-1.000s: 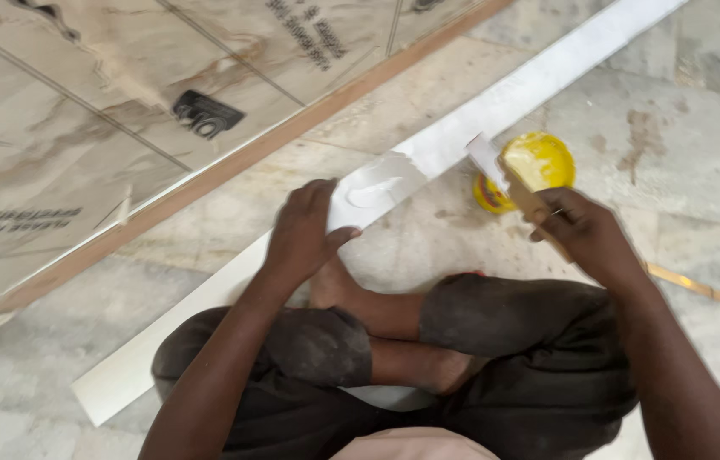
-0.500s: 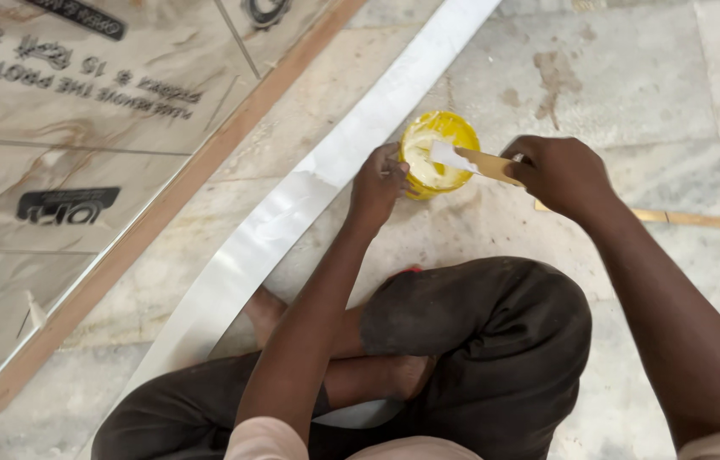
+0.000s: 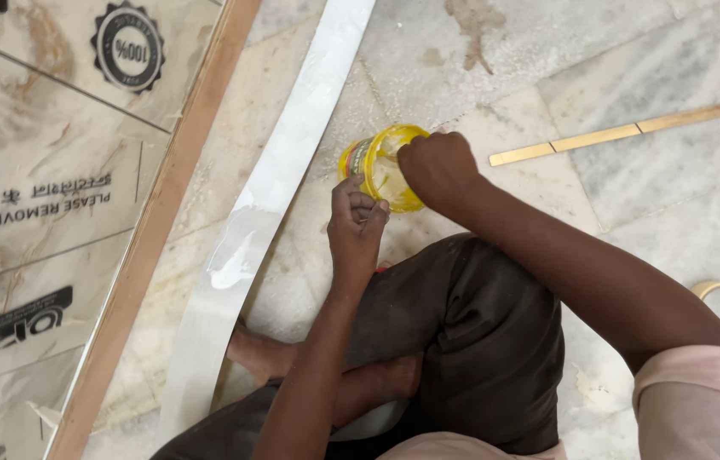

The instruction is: The person sits on the floor and uses a wooden stick to scoop a white adhesive from a yellow container. They apply the adhesive to a long white strip laid on the tiled floor, spreading it evenly along the surface.

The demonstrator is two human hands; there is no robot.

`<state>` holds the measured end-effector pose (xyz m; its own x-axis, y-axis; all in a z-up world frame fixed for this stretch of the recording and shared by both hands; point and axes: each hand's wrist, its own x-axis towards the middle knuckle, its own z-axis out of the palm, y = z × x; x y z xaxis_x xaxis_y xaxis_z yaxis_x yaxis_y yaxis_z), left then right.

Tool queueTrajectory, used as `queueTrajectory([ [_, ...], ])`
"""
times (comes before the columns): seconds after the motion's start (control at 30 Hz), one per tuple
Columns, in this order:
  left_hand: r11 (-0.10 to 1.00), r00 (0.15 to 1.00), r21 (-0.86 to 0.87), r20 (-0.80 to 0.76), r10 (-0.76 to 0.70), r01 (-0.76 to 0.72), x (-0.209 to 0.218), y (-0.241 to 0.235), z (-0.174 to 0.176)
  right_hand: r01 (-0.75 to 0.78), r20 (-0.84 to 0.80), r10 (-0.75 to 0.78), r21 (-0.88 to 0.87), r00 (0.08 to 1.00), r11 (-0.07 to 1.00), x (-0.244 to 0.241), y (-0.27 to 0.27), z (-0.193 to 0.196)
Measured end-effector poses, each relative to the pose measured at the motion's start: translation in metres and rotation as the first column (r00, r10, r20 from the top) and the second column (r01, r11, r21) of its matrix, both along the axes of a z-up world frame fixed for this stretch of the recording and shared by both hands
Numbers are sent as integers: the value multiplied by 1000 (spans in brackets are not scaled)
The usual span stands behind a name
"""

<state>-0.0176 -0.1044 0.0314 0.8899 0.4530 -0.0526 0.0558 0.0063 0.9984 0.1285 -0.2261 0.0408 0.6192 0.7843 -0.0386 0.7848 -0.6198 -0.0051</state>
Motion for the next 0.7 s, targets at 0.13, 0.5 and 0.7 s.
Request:
queueTrajectory([
  [0.13,998,1000,-59,-15,25,-26,1,-9,2,4,-4,-4,-24,1000,1000,-4,-5,-1],
  [0.5,994,999,109,-52,9,-4,-8,-18,-6,117,-339,-125,-43,932,992,-1,-5,4],
  [0.7,996,1000,89,-31,-7,10,-17,-21,-12,208,-520,-215,-72,827,976,5,-3,8],
])
